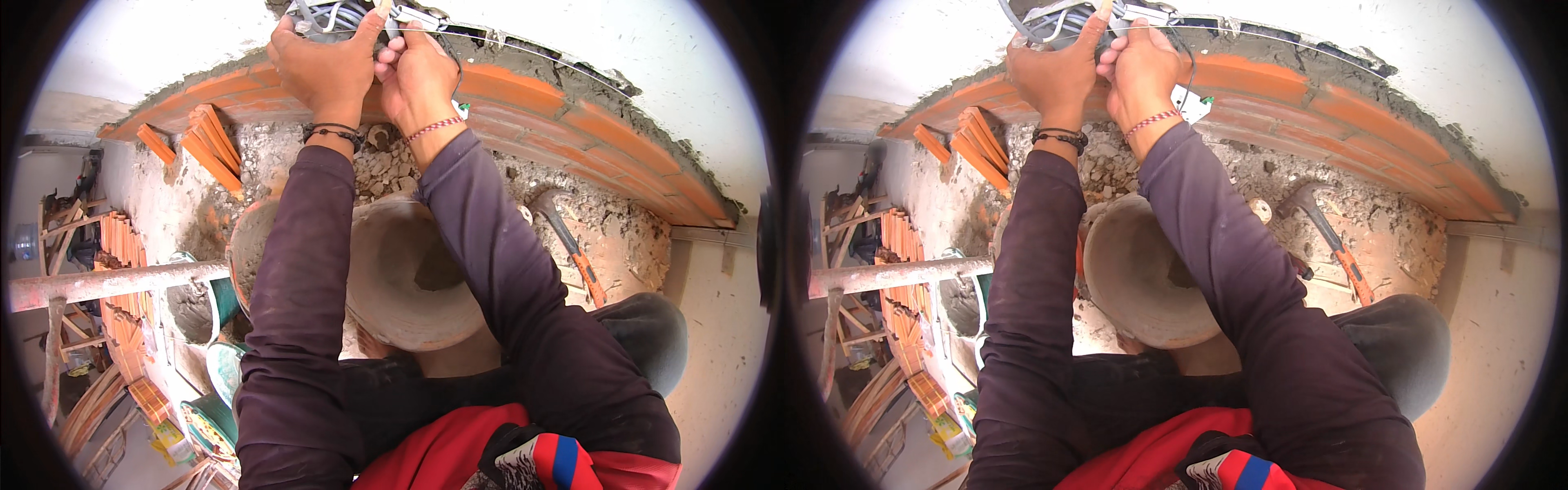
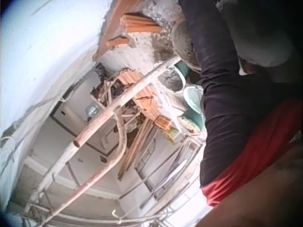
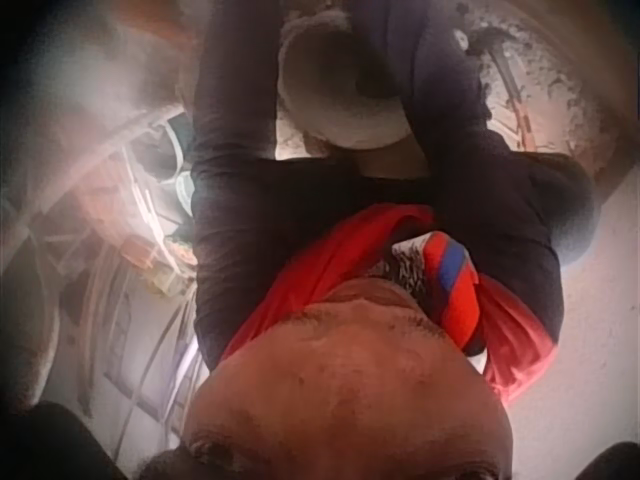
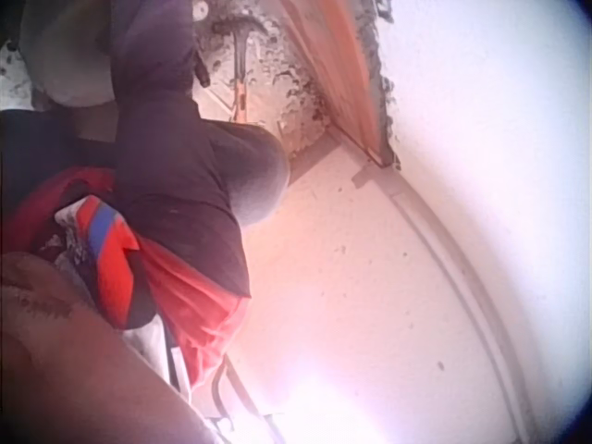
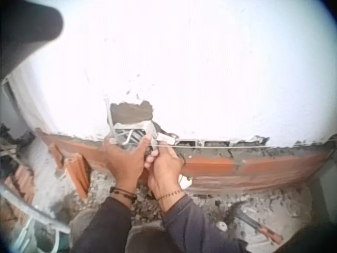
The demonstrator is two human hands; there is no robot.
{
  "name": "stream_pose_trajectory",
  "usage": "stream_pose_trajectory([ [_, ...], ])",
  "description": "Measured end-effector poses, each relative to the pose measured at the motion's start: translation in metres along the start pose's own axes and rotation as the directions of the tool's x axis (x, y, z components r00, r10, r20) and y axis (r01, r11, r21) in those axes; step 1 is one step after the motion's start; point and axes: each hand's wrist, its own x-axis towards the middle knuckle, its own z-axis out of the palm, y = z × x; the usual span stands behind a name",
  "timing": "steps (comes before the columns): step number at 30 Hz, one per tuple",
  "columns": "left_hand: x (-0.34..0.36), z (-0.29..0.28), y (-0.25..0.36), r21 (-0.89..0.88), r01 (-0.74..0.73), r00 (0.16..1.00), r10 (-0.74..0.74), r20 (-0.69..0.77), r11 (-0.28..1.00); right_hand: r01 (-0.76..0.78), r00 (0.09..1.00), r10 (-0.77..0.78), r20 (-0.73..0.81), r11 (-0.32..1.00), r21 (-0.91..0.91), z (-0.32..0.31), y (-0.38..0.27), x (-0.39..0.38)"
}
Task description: The person connects wires to an electrical component and positions it inside a wall box using a screwdriver and their hands.
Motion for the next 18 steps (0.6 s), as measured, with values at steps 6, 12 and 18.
stream_pose_trajectory([
  [6,0.0,-0.008,0.003,0.017,-0.007,1.0,0.008,-0.025,1.0,0.243,0.96,-0.275,-0.052,0.913,-0.328,-0.021,-0.006,-0.027],
  [12,0.0,-0.002,0.003,-0.064,-0.082,0.996,0.079,-0.04,0.995,0.539,0.66,-0.665,0.348,0.096,-0.837,-0.055,-0.034,0.005],
  [18,0.0,-0.004,0.004,-0.024,-0.037,0.999,0.036,-0.023,0.999,0.392,0.754,-0.488,0.439,-0.202,-0.897,-0.049,-0.052,0.009],
])
